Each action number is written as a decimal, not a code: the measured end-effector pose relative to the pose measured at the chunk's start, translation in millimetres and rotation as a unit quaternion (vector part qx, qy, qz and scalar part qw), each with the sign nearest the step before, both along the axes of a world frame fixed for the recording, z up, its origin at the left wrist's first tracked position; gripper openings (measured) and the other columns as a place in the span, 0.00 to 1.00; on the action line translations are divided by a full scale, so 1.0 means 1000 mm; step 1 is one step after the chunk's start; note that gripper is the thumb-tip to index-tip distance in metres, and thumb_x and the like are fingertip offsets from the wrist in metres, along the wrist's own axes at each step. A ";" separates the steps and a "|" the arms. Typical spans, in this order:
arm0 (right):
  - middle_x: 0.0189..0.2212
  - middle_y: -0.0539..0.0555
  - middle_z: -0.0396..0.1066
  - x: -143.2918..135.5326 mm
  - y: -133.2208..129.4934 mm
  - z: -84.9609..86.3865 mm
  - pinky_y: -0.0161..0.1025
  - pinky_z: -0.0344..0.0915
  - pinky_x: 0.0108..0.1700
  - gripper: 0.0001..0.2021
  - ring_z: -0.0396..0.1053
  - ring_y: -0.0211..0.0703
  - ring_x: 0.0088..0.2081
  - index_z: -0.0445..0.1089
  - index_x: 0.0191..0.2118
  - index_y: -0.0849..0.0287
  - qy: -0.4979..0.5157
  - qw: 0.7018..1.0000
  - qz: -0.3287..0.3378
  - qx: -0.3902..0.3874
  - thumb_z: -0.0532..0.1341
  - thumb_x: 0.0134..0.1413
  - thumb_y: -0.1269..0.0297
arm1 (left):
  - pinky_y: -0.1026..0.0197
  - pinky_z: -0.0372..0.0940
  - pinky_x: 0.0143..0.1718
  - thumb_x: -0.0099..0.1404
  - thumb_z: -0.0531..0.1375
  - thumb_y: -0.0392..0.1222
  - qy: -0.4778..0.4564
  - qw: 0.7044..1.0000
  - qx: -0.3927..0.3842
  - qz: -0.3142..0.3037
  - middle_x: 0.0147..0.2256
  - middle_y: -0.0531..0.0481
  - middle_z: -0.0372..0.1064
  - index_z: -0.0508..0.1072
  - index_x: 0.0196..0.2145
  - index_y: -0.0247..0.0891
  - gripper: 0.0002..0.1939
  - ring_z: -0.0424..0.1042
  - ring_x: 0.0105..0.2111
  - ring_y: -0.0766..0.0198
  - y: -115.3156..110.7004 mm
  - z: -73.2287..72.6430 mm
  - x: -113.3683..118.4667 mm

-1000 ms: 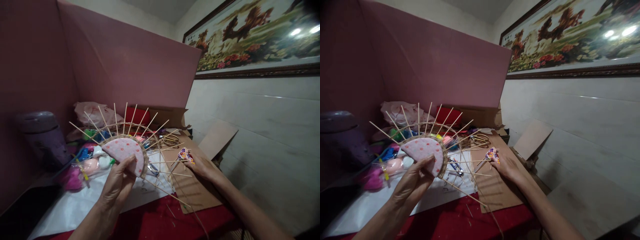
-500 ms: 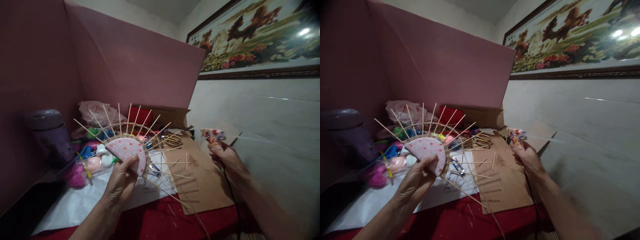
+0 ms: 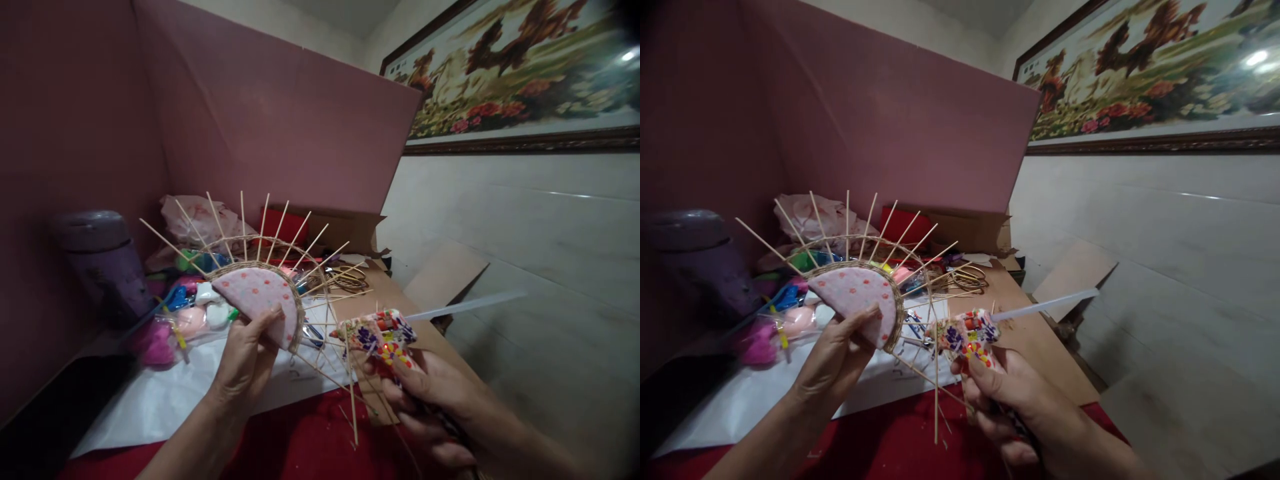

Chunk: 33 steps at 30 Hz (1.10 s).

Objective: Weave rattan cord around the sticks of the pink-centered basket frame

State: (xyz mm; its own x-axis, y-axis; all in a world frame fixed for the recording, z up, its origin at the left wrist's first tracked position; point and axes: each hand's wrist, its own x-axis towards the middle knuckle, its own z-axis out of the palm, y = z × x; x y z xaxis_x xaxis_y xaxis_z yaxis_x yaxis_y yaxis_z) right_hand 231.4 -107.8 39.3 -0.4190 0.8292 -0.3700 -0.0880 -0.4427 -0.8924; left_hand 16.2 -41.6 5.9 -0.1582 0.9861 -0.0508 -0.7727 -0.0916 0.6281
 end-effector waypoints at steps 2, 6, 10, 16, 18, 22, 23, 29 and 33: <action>0.21 0.42 0.51 -0.001 0.005 -0.006 0.21 0.40 0.09 0.18 0.42 0.23 0.15 0.59 0.33 0.57 0.008 1.000 -0.002 -0.006 0.63 0.46 0.49 | 0.66 0.68 0.30 0.45 0.65 0.27 -0.005 1.000 0.000 0.004 0.29 0.47 0.73 0.73 0.33 0.32 0.14 0.72 0.27 0.66 0.000 0.000 0.001; 0.22 0.42 0.52 0.000 0.007 -0.010 0.21 0.37 0.10 0.17 0.42 0.23 0.15 0.58 0.32 0.57 0.015 1.000 -0.002 -0.007 0.59 0.50 0.48 | 0.67 0.68 0.30 0.45 0.65 0.27 -0.002 1.000 0.011 0.011 0.29 0.47 0.73 0.73 0.31 0.31 0.13 0.72 0.27 0.66 -0.001 0.000 0.001; 0.22 0.42 0.53 -0.001 0.008 -0.010 0.21 0.37 0.10 0.18 0.42 0.22 0.15 0.58 0.34 0.57 0.003 1.000 -0.015 -0.012 0.59 0.50 0.47 | 0.66 0.67 0.30 0.45 0.65 0.28 0.002 1.000 0.015 0.011 0.28 0.48 0.72 0.72 0.31 0.31 0.12 0.71 0.27 0.66 -0.002 -0.001 0.002; 0.21 0.41 0.53 -0.003 0.010 -0.010 0.20 0.36 0.11 0.18 0.44 0.22 0.14 0.58 0.36 0.57 -0.016 0.999 -0.036 -0.013 0.58 0.51 0.47 | 0.65 0.67 0.30 0.45 0.66 0.28 0.001 1.000 0.007 0.009 0.28 0.49 0.72 0.72 0.33 0.32 0.15 0.71 0.28 0.65 -0.003 0.001 0.003; 0.21 0.41 0.53 -0.004 0.010 -0.010 0.20 0.36 0.11 0.18 0.44 0.22 0.14 0.59 0.36 0.57 -0.019 0.999 -0.034 -0.012 0.58 0.51 0.47 | 0.66 0.67 0.30 0.45 0.66 0.29 0.002 1.000 0.009 0.007 0.28 0.48 0.72 0.72 0.32 0.31 0.14 0.71 0.27 0.66 -0.003 0.001 0.002; 0.21 0.42 0.55 -0.005 0.009 -0.008 0.20 0.35 0.11 0.19 0.44 0.22 0.14 0.59 0.37 0.57 -0.051 0.997 -0.045 -0.020 0.58 0.50 0.46 | 0.66 0.67 0.30 0.46 0.65 0.29 0.008 1.000 0.014 0.005 0.29 0.49 0.71 0.72 0.32 0.32 0.13 0.70 0.28 0.66 -0.002 0.000 0.002; 0.21 0.42 0.55 -0.005 0.009 -0.009 0.20 0.35 0.11 0.19 0.45 0.21 0.14 0.59 0.36 0.57 -0.057 0.997 -0.049 -0.023 0.59 0.50 0.46 | 0.66 0.67 0.30 0.45 0.66 0.29 0.008 1.000 0.013 0.005 0.28 0.49 0.71 0.72 0.32 0.32 0.13 0.70 0.28 0.67 -0.001 0.000 0.002; 0.20 0.41 0.54 -0.004 0.010 -0.012 0.21 0.36 0.11 0.18 0.43 0.21 0.13 0.59 0.35 0.57 -0.042 0.998 -0.041 -0.019 0.59 0.50 0.46 | 0.66 0.67 0.30 0.45 0.66 0.31 0.006 1.000 0.005 0.005 0.29 0.49 0.71 0.72 0.34 0.32 0.15 0.70 0.28 0.67 -0.001 -0.001 0.002; 0.20 0.41 0.54 -0.004 0.010 -0.012 0.21 0.35 0.11 0.18 0.43 0.21 0.13 0.59 0.35 0.57 -0.049 0.998 -0.045 -0.017 0.59 0.50 0.46 | 0.67 0.67 0.29 0.46 0.66 0.30 0.004 1.000 0.004 0.008 0.29 0.49 0.71 0.72 0.34 0.32 0.15 0.70 0.28 0.67 -0.002 -0.001 0.002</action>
State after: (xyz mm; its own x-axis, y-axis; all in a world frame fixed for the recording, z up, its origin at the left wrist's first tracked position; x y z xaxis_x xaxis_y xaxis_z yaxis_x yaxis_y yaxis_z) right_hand 227.6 -98.0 27.6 -0.3040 0.8481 -0.4340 -0.0427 -0.4672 -0.8831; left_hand 18.6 -43.6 5.3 -0.1737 0.9840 -0.0409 -0.7655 -0.1088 0.6342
